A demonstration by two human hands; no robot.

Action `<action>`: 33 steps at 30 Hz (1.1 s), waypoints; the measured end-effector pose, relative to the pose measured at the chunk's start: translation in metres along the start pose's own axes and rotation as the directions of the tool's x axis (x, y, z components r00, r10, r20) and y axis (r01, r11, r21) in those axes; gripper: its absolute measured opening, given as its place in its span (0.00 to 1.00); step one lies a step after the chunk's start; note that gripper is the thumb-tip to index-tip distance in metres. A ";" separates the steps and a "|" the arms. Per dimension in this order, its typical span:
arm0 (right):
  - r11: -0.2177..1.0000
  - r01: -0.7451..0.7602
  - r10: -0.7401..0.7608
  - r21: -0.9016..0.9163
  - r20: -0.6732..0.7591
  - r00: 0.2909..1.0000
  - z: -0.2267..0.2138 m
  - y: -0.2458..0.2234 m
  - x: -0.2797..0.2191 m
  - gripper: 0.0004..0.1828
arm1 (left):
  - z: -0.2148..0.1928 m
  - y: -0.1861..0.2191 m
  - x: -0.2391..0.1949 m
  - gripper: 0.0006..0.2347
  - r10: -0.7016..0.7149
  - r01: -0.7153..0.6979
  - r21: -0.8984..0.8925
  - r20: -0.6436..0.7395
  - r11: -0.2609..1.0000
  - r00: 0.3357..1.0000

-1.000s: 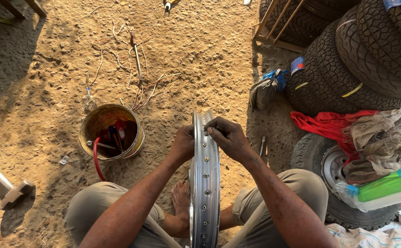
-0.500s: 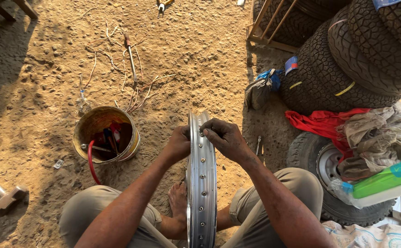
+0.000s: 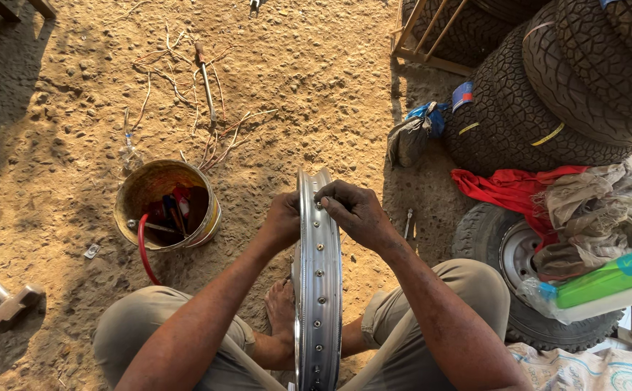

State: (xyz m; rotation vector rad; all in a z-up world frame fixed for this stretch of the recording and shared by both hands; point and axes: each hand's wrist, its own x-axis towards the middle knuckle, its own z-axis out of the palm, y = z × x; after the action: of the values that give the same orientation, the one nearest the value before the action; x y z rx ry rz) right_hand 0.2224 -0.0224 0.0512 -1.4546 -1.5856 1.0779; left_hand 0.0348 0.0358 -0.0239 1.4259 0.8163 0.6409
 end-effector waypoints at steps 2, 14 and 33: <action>1.000 -0.011 0.011 -0.002 0.005 1.000 0.000 0.000 0.003 0.14 | 0.000 0.005 0.001 0.03 0.024 -0.023 0.017 -0.087 1.000 0.996; 0.878 -0.146 0.184 -0.456 0.040 0.982 -0.013 -0.050 0.005 0.15 | 0.011 -0.011 -0.014 0.05 -0.027 0.055 -0.363 0.081 0.930 0.996; 0.855 -0.026 -0.038 -0.518 -0.111 0.993 -0.002 -0.051 0.006 0.09 | 0.001 -0.021 -0.007 0.04 -0.108 0.128 -0.261 0.089 0.957 0.990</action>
State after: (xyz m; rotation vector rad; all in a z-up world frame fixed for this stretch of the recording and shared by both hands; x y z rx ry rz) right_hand 0.2032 -0.0172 0.0983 -1.8194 -1.8820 0.5551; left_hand 0.0299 0.0278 -0.0436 1.1410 0.7221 0.5793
